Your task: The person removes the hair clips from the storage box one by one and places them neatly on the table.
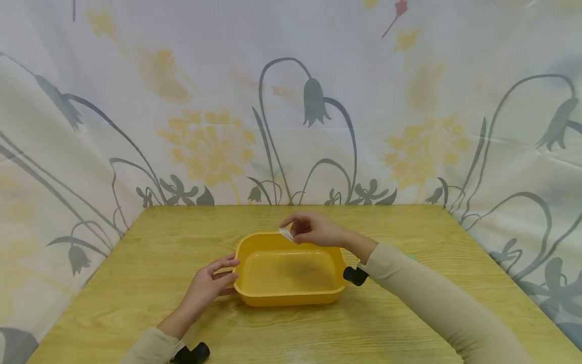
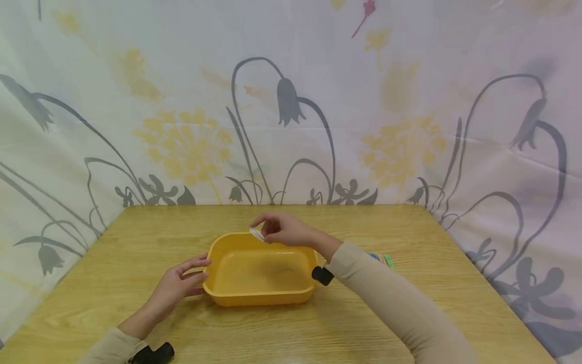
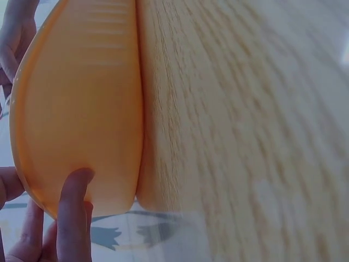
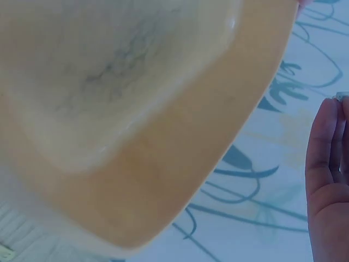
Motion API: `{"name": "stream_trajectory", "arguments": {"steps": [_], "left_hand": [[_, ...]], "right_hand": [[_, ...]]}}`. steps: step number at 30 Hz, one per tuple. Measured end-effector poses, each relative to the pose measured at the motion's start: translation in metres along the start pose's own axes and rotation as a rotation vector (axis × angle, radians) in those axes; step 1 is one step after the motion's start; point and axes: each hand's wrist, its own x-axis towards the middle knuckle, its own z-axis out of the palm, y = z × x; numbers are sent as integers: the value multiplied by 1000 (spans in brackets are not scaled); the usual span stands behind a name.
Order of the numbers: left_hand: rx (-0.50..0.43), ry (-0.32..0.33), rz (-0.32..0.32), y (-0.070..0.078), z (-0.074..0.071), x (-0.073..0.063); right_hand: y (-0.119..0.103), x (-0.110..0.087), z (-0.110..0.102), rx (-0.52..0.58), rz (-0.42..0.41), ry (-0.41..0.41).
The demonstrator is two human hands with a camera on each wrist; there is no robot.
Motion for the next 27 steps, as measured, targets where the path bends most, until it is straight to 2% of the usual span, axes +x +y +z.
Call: {"name": "stream_trajectory", "arguments": {"steps": [6,14,27], "left_hand": [[-11,7,-1,-1,0,-1],[-9,-4,2,0,1,-1],[-1,6,6,0,2,0]], "right_hand": [[4,-17,-11,64,50,58],[12,-43,-24,35,82,117],[25,-81,-40,68,139,232]]}}
